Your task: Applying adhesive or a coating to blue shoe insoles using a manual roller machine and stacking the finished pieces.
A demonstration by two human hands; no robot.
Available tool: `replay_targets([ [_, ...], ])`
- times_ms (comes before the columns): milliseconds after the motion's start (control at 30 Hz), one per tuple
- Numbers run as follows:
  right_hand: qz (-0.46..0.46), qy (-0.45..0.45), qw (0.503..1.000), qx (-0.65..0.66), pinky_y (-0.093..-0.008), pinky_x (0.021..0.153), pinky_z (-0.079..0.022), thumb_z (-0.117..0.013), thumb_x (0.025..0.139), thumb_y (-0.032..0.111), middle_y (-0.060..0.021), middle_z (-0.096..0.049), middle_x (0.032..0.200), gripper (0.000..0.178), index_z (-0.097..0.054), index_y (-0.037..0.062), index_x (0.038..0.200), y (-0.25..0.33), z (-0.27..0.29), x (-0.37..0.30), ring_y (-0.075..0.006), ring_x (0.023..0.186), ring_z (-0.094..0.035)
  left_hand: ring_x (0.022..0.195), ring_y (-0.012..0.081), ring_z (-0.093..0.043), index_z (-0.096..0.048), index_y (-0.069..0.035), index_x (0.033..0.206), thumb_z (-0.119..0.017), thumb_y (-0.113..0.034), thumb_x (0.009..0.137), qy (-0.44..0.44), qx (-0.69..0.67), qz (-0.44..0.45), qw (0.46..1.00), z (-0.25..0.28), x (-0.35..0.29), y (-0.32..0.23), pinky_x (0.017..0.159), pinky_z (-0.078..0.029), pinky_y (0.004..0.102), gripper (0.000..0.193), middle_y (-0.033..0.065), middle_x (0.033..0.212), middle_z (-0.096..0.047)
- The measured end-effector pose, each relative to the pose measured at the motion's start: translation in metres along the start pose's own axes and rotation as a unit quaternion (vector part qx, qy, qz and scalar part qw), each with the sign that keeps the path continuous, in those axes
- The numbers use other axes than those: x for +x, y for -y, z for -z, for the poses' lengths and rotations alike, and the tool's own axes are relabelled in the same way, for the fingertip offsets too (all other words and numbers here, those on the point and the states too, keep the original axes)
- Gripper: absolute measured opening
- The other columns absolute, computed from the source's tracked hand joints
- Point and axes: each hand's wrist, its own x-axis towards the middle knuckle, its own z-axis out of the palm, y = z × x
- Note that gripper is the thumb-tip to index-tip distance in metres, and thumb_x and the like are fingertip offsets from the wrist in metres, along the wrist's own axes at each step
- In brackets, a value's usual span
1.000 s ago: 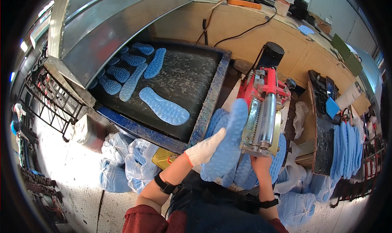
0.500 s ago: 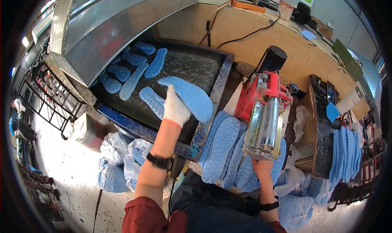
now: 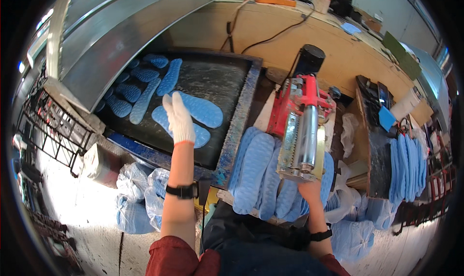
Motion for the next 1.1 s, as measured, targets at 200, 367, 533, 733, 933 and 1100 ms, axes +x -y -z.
replay_targets([
  [200,-0.295,-0.048,0.804,0.514,-0.0337,0.09,-0.045,-0.053,0.09,0.014,-0.0081,-0.062,0.116,0.037,-0.054,0.0048,0.126,-0.004,0.008,-0.002,-0.0223,0.103,-0.059,0.134,0.0308,-0.041,-0.029,0.0,0.146,-0.044,-0.034,0.1,0.208,-0.281,0.032,0.936,0.029,-0.085,-0.018,0.11,-0.033,0.0408,0.058,0.0207,0.144,-0.038],
  [367,-0.227,-0.101,0.8,0.546,-0.0272,0.097,-0.039,-0.049,0.094,0.006,-0.0059,-0.054,0.126,0.046,-0.042,0.002,0.139,-0.009,0.053,0.009,-0.0149,0.111,-0.051,0.137,0.0386,-0.034,-0.022,0.001,0.147,-0.043,-0.042,0.101,0.278,-0.273,0.022,0.921,0.031,-0.13,-0.02,0.112,-0.03,0.0477,0.066,0.029,0.146,-0.032],
  [533,-0.049,-0.188,0.955,0.225,-0.0322,0.095,-0.046,-0.044,0.09,-0.01,-0.0119,-0.062,0.12,0.043,-0.058,0.0084,0.126,-0.002,0.092,0.025,-0.024,0.11,-0.061,0.132,0.0366,-0.041,-0.023,0.0,0.147,-0.041,-0.039,0.102,0.355,-0.304,0.047,0.883,0.022,-0.16,-0.027,0.11,-0.032,0.0465,0.063,0.0237,0.142,-0.039],
  [733,-0.001,-0.157,0.977,0.146,-0.0344,0.097,-0.045,-0.042,0.088,-0.013,-0.0125,-0.061,0.124,0.042,-0.063,0.0067,0.119,0.005,0.097,0.039,-0.0282,0.112,-0.061,0.135,0.0373,-0.036,-0.023,-0.001,0.148,-0.044,-0.048,0.099,0.43,-0.298,0.082,0.849,0.006,-0.181,-0.043,0.111,-0.03,0.0478,0.071,0.0258,0.145,-0.035],
  [933,0.077,-0.133,0.968,0.2,-0.0366,0.092,-0.048,-0.051,0.088,-0.005,-0.0168,-0.058,0.127,0.045,-0.058,0.0135,0.128,0.006,0.094,0.042,-0.0348,0.111,-0.059,0.144,0.0338,-0.023,-0.018,-0.005,0.152,-0.035,-0.05,0.101,0.512,-0.292,0.033,0.807,-0.031,-0.187,-0.066,0.116,-0.021,0.046,0.07,0.0229,0.155,-0.022],
  [1100,-0.015,-0.185,0.947,0.261,-0.0315,0.09,-0.047,-0.049,0.098,0.009,-0.0117,-0.059,0.119,0.027,-0.052,0.0019,0.124,-0.007,0.078,0.021,-0.0211,0.11,-0.058,0.147,0.0306,-0.013,-0.015,-0.005,0.152,-0.029,-0.048,0.103,0.473,-0.507,0.323,0.644,-0.058,-0.179,-0.105,0.119,-0.015,0.0447,0.067,0.0201,0.157,-0.016],
])
